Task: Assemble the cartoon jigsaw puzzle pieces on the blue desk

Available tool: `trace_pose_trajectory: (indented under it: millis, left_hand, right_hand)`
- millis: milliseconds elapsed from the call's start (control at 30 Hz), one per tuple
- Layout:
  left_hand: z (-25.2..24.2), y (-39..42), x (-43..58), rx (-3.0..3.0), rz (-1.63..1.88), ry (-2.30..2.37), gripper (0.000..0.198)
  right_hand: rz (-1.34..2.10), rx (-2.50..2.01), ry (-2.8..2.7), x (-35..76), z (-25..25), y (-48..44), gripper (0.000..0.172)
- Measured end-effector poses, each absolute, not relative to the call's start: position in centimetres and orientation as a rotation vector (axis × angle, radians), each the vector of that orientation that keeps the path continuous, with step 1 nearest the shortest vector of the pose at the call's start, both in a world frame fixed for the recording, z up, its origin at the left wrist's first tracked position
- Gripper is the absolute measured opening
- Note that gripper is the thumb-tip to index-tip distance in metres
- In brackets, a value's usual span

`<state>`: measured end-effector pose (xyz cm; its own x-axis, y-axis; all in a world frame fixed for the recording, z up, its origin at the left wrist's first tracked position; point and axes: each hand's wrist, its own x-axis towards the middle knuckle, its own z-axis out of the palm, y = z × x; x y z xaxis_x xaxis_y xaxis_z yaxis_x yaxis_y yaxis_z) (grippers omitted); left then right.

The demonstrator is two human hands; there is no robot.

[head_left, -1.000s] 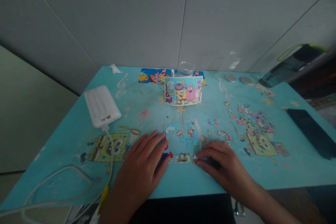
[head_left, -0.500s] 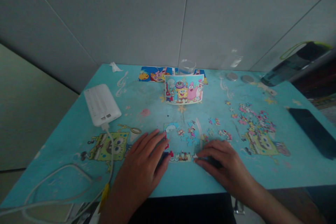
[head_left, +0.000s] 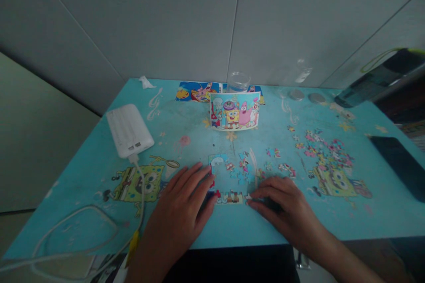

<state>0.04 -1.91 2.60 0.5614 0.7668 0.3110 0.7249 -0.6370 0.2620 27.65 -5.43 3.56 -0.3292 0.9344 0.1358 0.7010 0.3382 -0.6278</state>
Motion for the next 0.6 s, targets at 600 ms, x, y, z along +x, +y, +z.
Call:
trace_pose_trajectory:
  millis: [600]
  left_hand:
    - [2.52, -1.92, 0.03, 2.685, 0.606, 1.284, 0.035]
  right_hand:
    - [0.632, -1.433, -2.129, 27.64, 3.54, -5.37, 0.012]
